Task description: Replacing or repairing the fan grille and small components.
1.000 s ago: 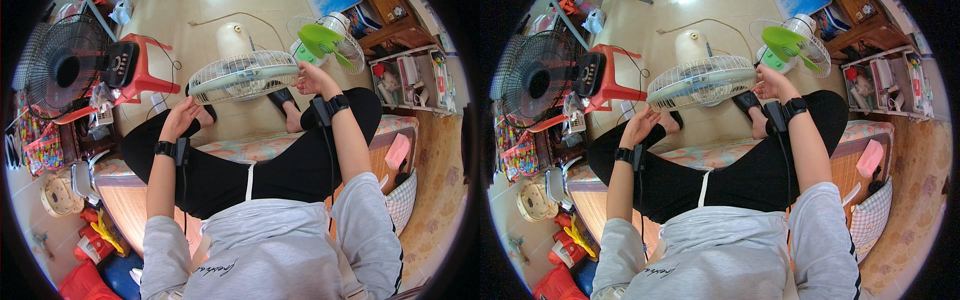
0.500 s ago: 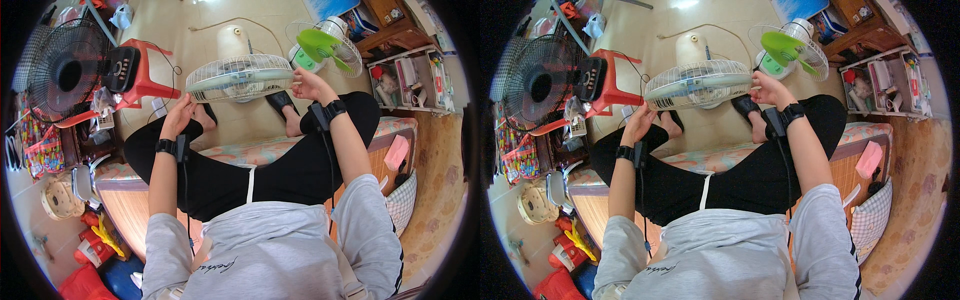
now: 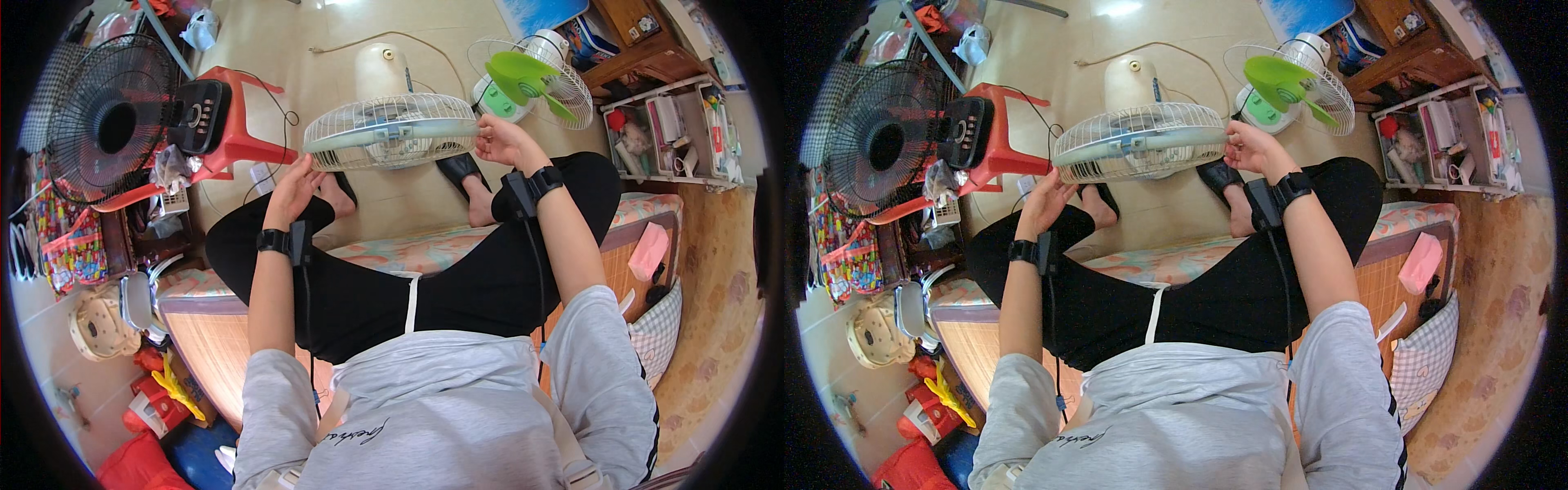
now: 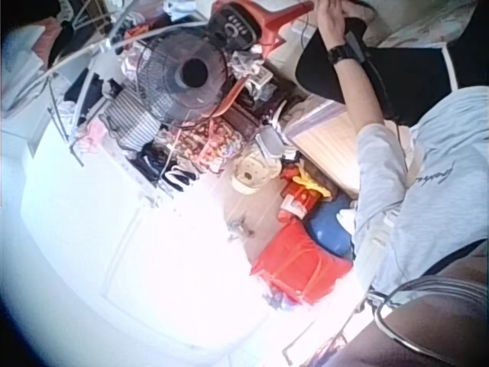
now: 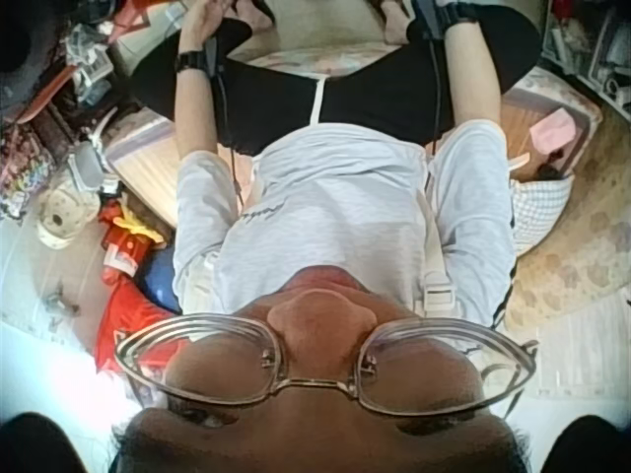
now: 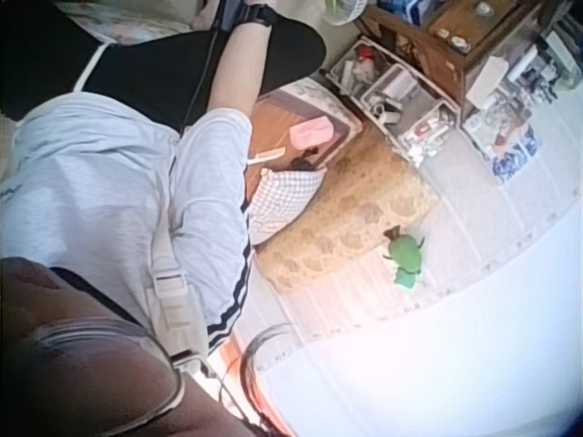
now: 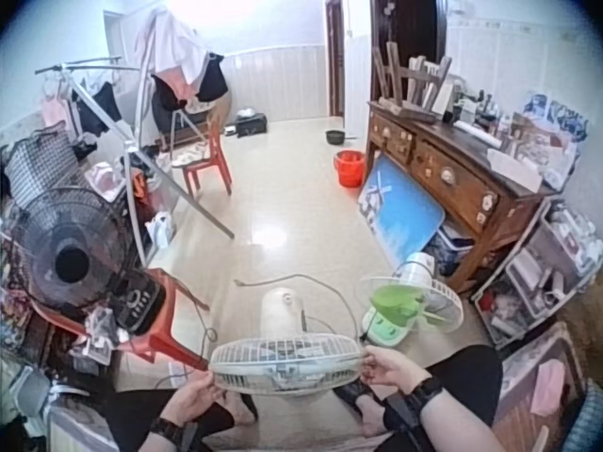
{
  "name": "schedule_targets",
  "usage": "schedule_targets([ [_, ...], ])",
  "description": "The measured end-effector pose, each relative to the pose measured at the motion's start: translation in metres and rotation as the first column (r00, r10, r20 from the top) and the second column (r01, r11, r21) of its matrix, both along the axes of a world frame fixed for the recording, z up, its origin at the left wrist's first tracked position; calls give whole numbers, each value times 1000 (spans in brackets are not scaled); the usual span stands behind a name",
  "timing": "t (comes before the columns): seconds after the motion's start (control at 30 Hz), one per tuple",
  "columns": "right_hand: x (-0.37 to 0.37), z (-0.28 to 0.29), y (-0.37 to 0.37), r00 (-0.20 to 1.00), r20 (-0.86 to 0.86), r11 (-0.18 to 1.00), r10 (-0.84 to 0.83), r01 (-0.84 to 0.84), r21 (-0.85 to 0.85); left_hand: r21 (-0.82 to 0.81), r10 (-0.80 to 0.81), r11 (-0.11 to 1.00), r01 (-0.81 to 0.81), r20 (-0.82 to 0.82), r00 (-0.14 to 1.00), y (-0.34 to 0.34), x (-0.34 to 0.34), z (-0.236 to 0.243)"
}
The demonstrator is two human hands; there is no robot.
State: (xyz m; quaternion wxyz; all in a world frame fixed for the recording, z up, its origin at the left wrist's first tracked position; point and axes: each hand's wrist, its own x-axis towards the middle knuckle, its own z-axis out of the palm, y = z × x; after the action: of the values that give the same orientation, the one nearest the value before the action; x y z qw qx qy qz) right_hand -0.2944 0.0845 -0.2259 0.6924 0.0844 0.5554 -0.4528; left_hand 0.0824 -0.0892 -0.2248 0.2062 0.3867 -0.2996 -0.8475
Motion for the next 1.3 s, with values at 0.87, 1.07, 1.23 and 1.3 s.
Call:
schedule_targets([
  [0.87,-5,12,3,998,57,996,-21,25,-85,4,-72,997,71,89,993,4,-5,9],
  [1.07,-9,3,6,1000,-21,998,17,-18,-62,4,-82,997,82,80,993,3,-7,8],
  [1.23,-11,2,9,995,-32,985,92,-95,-141,-3,-79,997,79,85,993,3,-6,7],
  [1.3,-11,2,10,993,-49,980,109,-116,-163,-7,-74,997,75,89,993,5,-6,7],
])
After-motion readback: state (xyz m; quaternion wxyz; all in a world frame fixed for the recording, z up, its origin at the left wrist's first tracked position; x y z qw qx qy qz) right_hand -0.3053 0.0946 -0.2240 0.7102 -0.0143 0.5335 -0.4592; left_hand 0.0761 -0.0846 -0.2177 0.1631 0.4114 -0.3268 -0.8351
